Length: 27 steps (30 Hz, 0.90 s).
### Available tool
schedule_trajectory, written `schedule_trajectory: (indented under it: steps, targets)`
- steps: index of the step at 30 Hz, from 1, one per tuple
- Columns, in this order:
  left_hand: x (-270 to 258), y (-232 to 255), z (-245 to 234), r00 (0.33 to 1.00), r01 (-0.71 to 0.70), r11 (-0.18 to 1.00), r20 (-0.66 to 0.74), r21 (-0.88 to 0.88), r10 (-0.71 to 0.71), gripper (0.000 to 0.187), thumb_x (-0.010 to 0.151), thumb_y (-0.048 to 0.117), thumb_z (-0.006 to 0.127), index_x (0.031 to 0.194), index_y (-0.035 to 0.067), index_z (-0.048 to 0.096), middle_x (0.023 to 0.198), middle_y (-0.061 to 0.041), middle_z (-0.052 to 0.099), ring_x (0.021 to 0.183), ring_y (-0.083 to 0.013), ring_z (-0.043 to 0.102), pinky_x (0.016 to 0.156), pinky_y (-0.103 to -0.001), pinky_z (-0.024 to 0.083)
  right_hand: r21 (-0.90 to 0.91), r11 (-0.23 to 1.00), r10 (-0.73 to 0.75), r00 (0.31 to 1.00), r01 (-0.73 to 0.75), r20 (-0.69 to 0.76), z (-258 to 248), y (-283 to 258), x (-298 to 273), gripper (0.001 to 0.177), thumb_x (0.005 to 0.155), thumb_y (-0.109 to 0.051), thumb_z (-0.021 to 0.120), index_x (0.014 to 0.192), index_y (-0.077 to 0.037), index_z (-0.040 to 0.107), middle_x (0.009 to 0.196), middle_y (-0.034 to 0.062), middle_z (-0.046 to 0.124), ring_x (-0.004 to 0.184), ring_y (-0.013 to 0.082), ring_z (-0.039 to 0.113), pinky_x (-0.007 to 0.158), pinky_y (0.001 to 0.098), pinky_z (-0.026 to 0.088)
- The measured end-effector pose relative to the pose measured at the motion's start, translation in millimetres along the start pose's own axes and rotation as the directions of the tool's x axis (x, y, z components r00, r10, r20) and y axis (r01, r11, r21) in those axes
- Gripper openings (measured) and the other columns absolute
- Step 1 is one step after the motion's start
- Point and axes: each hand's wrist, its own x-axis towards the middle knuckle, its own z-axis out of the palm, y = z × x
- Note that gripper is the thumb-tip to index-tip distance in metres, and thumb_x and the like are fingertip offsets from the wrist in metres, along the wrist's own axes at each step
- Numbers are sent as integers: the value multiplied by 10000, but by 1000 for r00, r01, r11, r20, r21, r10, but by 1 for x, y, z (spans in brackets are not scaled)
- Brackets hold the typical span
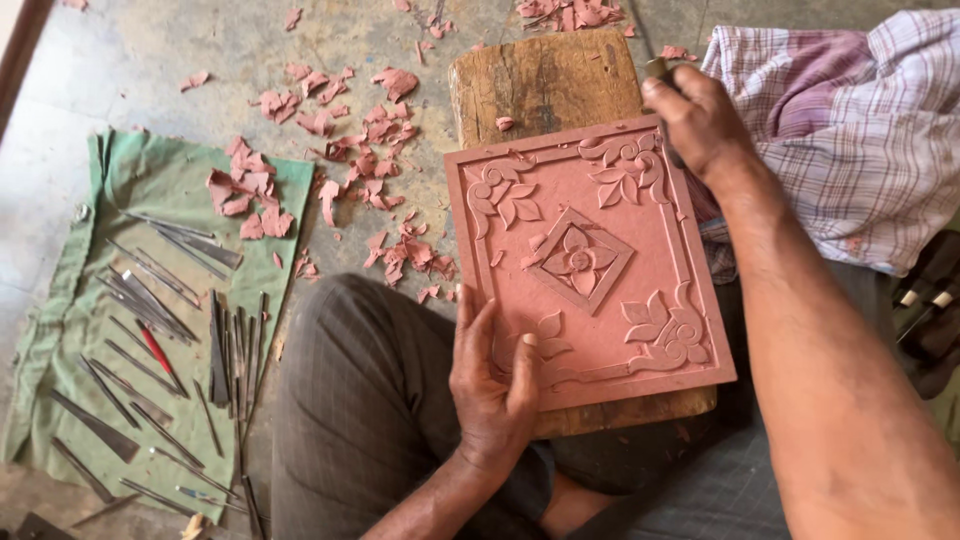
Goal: The person carves a floral design into a wooden block using a chisel, scraping away wood shavings to define petals and geometric patterns while holding the block by hand.
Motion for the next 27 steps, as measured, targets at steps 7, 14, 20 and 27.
schedule_trajectory:
  steps: [7,14,20,27]
  targets:
    - [54,-36,-35,988,-154,969,23,194,152,411,990,116,670,1333,-90,581,1401,-288,588,1270,-344,646,1005,-371,583,-88,989,107,982,-122,-158,9,41,-8,383,1060,-453,497,890,-113,544,756,44,495,678,211,479,595,415,393]
    - [208,-31,-73,971,-225,847,38,482,236,222,971,228,725,961,6,730,803,-151,753,669,-228,718,608,-372,555,-331,940,-76,903,-76,-422,-14,85,-5,401,1082,-353,641,883,-5,635,876,110,610,770,246,572,678,453,446]
    - [266,-35,-66,936,-290,741,343,606,86,513,948,410,717,643,0,669,552,-197,568,452,-307,548,508,-451,425,170,926,376,861,-337,-343,-32,111,0,269,1000,-337,650,871,-104,611,740,24,489,682,182,446,614,404,345]
    - [269,-48,-72,921,-276,818,382,504,75,486,958,391,678,654,12,671,512,-161,540,420,-273,503,475,-463,394,255,927,360,846,-275,-393,-32,169,-10,158,1038,-318,634,1001,-170,592,960,-12,585,819,115,553,665,339,436]
